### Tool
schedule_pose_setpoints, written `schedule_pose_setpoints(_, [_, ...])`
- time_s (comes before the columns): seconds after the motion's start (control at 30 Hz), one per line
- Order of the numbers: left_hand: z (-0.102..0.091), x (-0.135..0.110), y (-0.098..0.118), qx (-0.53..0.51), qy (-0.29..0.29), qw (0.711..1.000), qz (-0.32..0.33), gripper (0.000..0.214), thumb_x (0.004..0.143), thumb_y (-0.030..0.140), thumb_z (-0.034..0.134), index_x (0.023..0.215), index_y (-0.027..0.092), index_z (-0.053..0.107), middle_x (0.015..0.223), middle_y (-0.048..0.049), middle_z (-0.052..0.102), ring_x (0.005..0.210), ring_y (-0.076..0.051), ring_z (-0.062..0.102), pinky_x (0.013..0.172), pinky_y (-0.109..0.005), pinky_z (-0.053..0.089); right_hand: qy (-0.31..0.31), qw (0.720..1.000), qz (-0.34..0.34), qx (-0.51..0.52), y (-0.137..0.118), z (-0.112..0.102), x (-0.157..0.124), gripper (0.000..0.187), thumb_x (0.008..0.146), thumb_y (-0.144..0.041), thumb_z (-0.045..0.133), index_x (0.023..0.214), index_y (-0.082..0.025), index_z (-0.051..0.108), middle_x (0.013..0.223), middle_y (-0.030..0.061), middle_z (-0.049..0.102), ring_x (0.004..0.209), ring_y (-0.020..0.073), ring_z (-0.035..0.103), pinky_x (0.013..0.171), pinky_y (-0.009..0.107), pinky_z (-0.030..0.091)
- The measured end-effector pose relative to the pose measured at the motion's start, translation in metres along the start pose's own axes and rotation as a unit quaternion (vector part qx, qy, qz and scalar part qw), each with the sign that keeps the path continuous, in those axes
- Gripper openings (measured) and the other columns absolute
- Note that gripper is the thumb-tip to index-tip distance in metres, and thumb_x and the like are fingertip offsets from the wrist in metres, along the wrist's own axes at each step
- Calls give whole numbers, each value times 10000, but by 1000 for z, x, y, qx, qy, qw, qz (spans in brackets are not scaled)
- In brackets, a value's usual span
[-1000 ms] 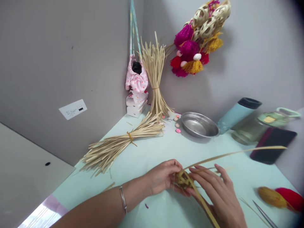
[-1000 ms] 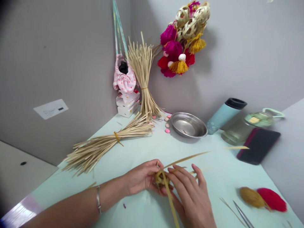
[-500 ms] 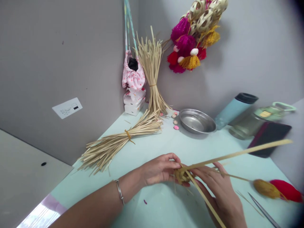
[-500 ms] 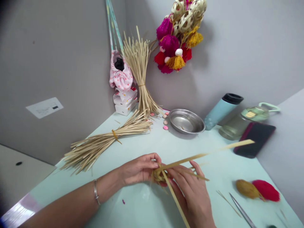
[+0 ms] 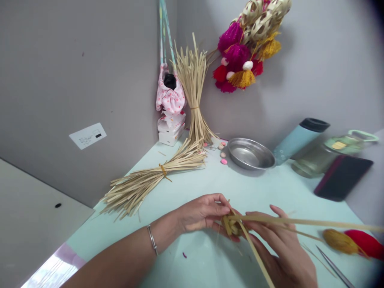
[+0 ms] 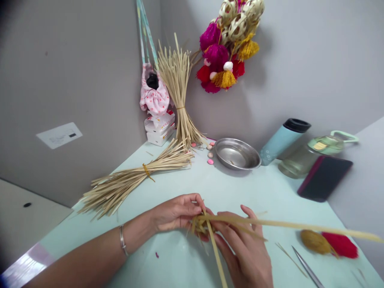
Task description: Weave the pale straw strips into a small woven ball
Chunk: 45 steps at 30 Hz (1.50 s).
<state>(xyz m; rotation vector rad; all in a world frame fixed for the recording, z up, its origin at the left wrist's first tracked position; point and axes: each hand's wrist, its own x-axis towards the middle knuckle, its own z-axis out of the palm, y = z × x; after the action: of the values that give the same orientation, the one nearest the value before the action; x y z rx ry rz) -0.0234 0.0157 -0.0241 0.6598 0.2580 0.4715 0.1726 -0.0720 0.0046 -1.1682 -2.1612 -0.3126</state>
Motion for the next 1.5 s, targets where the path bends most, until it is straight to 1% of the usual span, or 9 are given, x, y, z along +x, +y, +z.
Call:
schedule_pose_setpoints(0.23, [2,2,-3,3,24,1000,-6,316,737,343,778,861,136,574,876,-66,661,752,-178,675,728,-393,563,8,1000,5,13,1,2,-5,170,916,-182,571,1078,-196,622,891,58,758,777,218,717,1050,494,382])
schedule_pose_setpoints(0.47, [4,0,0,14,13,1000,15,300,790,396,721,859,141,578,957,-98,669,807,-183,666,688,-334,556,-11,1000,-16,-5,2,-2,1,134,944,-227,516,1032,-218,617,891,40,753,780,213,734,1087,457,341])
schedule_pose_setpoints(0.67, [5,1,-1,33,49,998,24,315,735,357,771,897,148,599,964,-87,664,765,-149,648,604,-266,546,-50,997,-61,-27,14,-1,-3,156,946,-256,510,1033,-190,621,924,59,746,818,215,738,1137,417,279])
schedule_pose_setpoints(0.83, [6,0,1,37,59,998,2,345,688,373,801,864,145,610,948,-83,662,770,-143,635,611,-249,527,-39,993,-110,-18,33,0,-13,223,921,-314,574,1099,-189,623,943,60,756,847,230,738,1012,382,452])
schedule_pose_setpoints(0.9, [7,0,2,40,56,998,-4,359,677,389,807,855,142,616,963,-84,656,761,-134,628,602,-237,517,-44,994,-104,1,34,0,-14,238,920,-297,579,1127,-190,625,973,66,753,883,230,732,990,369,477])
schedule_pose_setpoints(1.07, [8,0,-1,51,46,997,-17,415,646,456,815,826,127,637,915,-69,633,729,-127,607,635,-272,527,2,995,22,95,16,-2,-7,174,948,-285,530,1054,-206,643,979,80,738,953,251,708,942,371,521])
schedule_pose_setpoints(1.2, [9,2,-8,48,36,998,-30,419,648,461,811,819,126,626,793,-48,629,692,-143,622,679,-334,550,-9,979,94,180,3,-4,3,171,945,-336,538,991,-236,669,950,51,750,861,232,728,886,334,559])
schedule_pose_setpoints(1.33, [9,4,-12,14,28,999,-36,418,657,456,802,823,130,600,764,-49,638,663,-167,644,666,-390,569,-3,943,213,256,-6,-5,10,131,915,-344,581,904,-257,678,915,29,750,845,219,728,793,250,585])
schedule_pose_setpoints(1.5, [9,6,-15,0,47,998,-30,395,660,416,807,804,122,585,720,-42,623,646,-156,630,604,-337,562,-35,900,310,303,-8,1,8,146,905,-337,577,886,-267,703,857,14,746,783,188,724,679,164,579])
